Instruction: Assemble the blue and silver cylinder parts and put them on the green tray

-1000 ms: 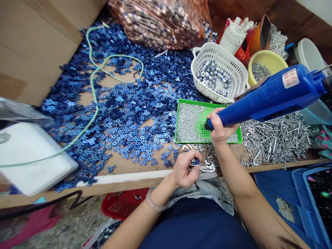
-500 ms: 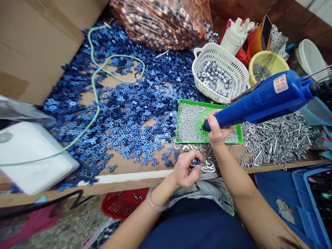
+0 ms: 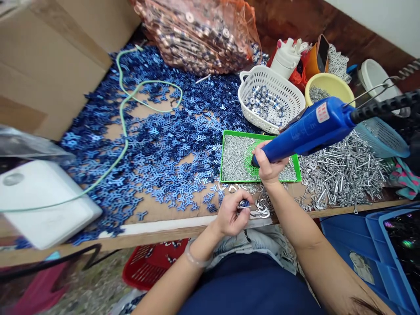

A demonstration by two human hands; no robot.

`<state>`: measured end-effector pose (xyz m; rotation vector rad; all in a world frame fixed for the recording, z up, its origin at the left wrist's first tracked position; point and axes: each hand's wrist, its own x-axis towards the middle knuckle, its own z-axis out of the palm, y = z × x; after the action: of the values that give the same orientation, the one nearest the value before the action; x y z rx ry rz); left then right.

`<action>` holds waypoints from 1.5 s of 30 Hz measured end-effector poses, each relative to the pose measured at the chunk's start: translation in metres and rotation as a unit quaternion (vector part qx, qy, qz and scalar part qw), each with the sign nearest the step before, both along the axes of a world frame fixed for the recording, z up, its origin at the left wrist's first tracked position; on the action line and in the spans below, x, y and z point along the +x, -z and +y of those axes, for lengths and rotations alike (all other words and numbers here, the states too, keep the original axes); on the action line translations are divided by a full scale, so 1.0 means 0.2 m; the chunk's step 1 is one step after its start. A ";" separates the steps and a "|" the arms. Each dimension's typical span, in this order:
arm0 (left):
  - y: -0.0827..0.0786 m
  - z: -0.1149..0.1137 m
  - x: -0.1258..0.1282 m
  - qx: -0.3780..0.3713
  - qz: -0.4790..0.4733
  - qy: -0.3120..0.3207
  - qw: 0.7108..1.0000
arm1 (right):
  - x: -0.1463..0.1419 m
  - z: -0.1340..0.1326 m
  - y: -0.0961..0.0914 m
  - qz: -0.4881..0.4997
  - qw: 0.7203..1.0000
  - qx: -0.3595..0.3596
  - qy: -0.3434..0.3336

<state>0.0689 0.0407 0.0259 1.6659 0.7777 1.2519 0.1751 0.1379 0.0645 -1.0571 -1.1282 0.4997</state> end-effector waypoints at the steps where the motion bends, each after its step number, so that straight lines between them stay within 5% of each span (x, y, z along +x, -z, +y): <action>1: 0.00 0.00 0.00 0.001 0.003 -0.003 1.000 | 0.01 0.00 -0.01 0.001 1.000 0.001 0.001; 7: 0.02 -0.01 -0.01 -0.001 0.013 -0.009 1.000 | 0.07 -0.11 -0.26 0.089 0.995 0.040 0.000; 10: 0.02 -0.01 -0.01 -0.001 0.009 -0.003 1.000 | 0.09 -0.26 -0.43 0.115 0.987 0.024 -0.107; 13: 0.01 -0.01 -0.01 0.005 0.001 0.010 1.000 | 0.08 -0.40 -0.49 0.109 0.974 0.019 -0.196; 25: 0.00 0.00 0.00 0.011 -0.017 0.012 1.000 | 0.04 -0.46 -0.35 0.100 0.972 -0.003 -0.214; 45: 0.03 -0.01 0.00 -0.102 -0.004 0.030 0.994 | 0.06 -0.47 -0.28 -0.026 0.980 -0.076 -0.181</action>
<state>0.0687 0.0379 0.0191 1.5066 0.8155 1.0990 0.1876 0.0443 0.1201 -1.0030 -1.3548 0.8610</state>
